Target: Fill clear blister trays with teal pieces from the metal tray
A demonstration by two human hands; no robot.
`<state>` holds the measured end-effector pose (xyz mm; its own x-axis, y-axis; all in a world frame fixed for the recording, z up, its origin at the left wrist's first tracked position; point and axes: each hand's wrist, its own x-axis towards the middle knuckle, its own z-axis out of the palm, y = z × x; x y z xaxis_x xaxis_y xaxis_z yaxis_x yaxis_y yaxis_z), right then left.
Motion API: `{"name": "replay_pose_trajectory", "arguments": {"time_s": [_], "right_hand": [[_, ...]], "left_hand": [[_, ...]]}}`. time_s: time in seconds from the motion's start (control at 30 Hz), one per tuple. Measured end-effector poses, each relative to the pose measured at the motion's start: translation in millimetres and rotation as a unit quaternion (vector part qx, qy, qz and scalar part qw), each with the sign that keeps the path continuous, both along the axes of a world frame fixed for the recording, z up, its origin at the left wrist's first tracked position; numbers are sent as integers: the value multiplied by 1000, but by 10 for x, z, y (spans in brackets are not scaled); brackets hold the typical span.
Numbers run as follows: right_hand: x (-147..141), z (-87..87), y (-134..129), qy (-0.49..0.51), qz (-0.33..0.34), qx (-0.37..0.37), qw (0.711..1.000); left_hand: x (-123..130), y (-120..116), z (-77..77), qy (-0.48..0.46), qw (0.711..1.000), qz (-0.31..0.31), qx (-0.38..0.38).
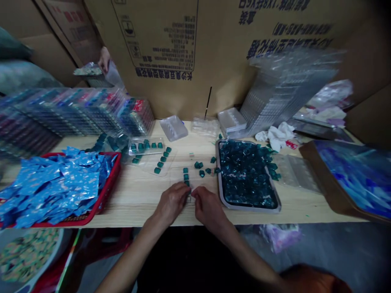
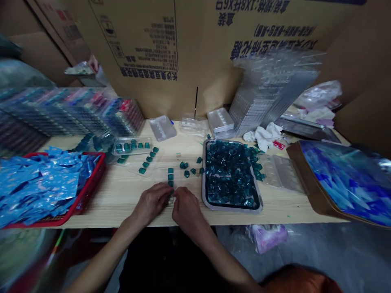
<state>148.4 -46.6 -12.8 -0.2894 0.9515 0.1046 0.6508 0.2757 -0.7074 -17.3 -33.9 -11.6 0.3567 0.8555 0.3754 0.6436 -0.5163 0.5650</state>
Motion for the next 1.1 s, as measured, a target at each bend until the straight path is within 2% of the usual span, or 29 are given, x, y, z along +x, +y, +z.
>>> {"name": "replay_pose_trajectory", "arguments": {"time_s": [0.17, 0.3, 0.37, 0.43, 0.53, 0.6, 0.7, 0.8, 0.87, 0.93, 1.1], "right_hand": [[79, 31, 134, -1, 28, -4, 1000], [150, 159, 477, -94, -26, 65, 993], [136, 197, 691, -175, -40, 103, 978], [94, 195, 867, -240, -24, 124, 962], [16, 151, 999, -279, -10, 144, 949], [-24, 133, 1000, -264, -27, 153, 952], [-51, 155, 912, -192, -34, 159, 968], [-49, 191, 788, -81, -6, 148, 986], [-39, 177, 732, -15, -6, 139, 990], [-27, 129, 712, 24, -14, 133, 991], [-45, 56, 716, 56, -13, 94, 994]], "left_hand": [[-26, 0, -93, 51, 997, -16, 50], [-108, -34, -142, 22, 998, 41, 48], [-119, -50, -117, 2, 998, 55, 16], [-102, -58, -50, -24, 997, 66, -12], [-26, -16, 88, -90, 990, 103, -26], [56, 80, 166, -152, 978, 132, -54], [205, 324, 229, -272, 938, 164, -141], [340, 548, 243, -368, 893, 132, -221], [401, 608, 244, -400, 874, 107, -254], [429, 590, 250, -391, 877, 124, -250], [383, 427, 288, -306, 918, 174, -183]]}}
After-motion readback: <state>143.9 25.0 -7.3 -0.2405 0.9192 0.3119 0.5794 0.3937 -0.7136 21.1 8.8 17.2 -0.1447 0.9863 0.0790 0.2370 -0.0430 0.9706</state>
